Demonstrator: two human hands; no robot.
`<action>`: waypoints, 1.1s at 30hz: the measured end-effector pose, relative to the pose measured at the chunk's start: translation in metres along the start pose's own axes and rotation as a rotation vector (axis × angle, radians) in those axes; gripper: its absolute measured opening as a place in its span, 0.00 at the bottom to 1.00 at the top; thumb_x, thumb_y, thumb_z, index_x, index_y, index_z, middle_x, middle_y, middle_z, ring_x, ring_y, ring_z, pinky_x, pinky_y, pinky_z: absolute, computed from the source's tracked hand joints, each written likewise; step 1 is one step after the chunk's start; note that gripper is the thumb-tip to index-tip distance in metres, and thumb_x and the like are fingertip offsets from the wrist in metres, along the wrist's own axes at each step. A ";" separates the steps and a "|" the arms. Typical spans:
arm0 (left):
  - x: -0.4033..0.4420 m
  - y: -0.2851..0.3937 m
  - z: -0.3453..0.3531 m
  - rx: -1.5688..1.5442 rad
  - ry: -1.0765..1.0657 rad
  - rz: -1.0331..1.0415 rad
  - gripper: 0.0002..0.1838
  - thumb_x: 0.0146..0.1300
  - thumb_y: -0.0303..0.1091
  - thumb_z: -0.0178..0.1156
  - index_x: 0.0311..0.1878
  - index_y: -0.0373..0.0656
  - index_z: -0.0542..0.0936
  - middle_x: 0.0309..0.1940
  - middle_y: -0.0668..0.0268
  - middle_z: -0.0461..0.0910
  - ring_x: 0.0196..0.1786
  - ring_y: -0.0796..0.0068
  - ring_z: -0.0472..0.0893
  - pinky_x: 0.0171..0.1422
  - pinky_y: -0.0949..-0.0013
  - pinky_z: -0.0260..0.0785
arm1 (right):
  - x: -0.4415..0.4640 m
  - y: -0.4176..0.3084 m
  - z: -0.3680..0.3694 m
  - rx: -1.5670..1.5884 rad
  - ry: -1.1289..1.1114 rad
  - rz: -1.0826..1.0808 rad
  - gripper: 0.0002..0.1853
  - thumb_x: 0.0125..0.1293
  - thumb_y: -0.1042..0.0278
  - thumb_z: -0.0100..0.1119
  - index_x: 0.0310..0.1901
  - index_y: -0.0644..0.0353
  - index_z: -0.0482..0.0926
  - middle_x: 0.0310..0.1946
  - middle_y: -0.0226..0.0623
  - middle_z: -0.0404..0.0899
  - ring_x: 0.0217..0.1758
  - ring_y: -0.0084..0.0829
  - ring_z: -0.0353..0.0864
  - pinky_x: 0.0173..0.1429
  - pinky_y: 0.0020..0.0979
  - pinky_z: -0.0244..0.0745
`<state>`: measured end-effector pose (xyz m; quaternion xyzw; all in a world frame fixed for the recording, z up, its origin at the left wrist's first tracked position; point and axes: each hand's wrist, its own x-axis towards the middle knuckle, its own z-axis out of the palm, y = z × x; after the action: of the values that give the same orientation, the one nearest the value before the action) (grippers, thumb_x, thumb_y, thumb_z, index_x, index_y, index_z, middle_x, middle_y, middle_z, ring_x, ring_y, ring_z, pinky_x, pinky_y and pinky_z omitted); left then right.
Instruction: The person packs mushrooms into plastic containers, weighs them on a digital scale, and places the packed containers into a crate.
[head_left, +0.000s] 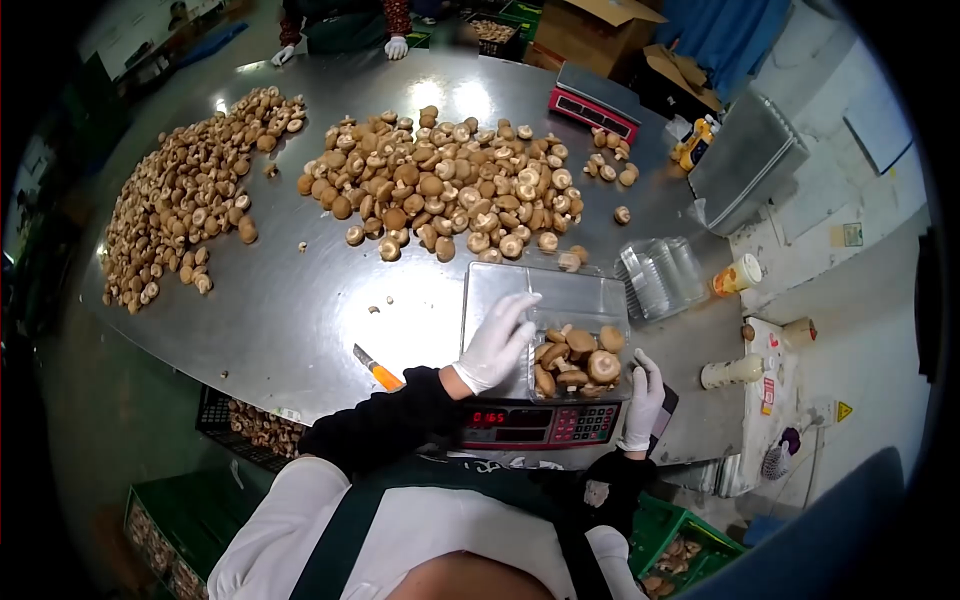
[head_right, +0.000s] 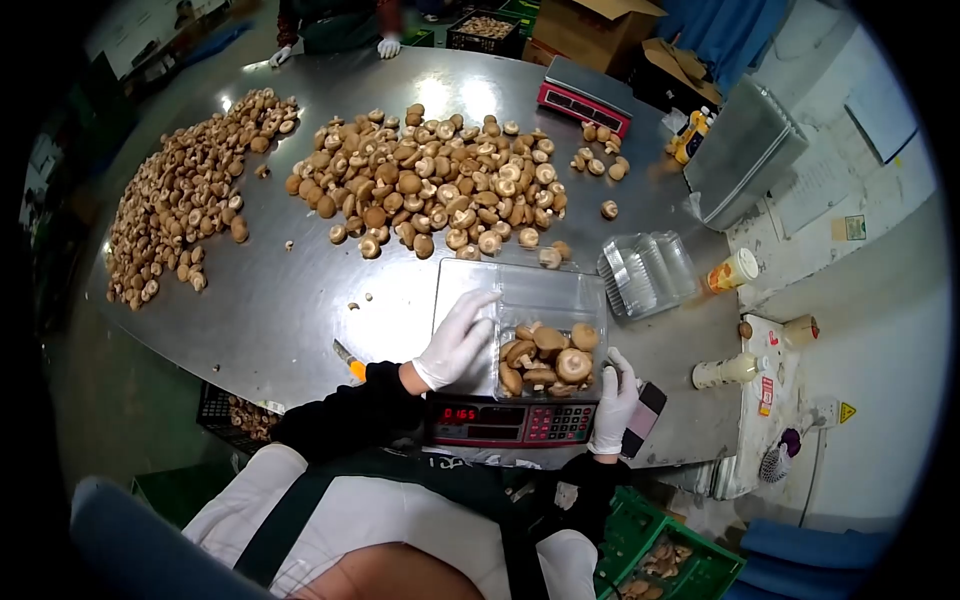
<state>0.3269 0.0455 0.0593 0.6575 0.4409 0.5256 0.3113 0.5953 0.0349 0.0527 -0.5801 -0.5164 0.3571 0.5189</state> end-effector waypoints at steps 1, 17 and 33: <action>-0.002 -0.004 0.002 0.000 -0.080 -0.008 0.23 0.64 0.36 0.48 0.59 0.32 0.64 0.54 0.47 0.66 0.60 0.50 0.64 0.66 0.61 0.55 | -0.004 -0.003 0.004 -0.057 -0.012 -0.017 0.14 0.65 0.74 0.48 0.51 0.69 0.73 0.50 0.40 0.75 0.53 0.30 0.72 0.60 0.29 0.65; -0.014 -0.005 -0.007 0.401 -0.018 0.381 0.14 0.49 0.30 0.61 0.42 0.49 0.76 0.42 0.63 0.74 0.52 0.58 0.70 0.64 0.55 0.57 | -0.013 -0.054 0.077 -0.802 -0.160 -0.600 0.24 0.53 0.64 0.59 0.53 0.61 0.71 0.48 0.44 0.73 0.49 0.47 0.71 0.55 0.42 0.63; -0.021 -0.009 -0.054 0.196 -0.217 0.386 0.23 0.64 0.33 0.47 0.63 0.43 0.65 0.63 0.52 0.62 0.63 0.52 0.64 0.67 0.59 0.57 | -0.017 -0.082 0.070 -0.394 -0.233 -0.389 0.20 0.58 0.80 0.47 0.55 0.67 0.70 0.54 0.48 0.71 0.59 0.42 0.69 0.62 0.35 0.62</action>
<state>0.2718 0.0274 0.0568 0.8095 0.3198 0.4562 0.1854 0.5068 0.0285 0.1155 -0.5153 -0.7331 0.2080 0.3921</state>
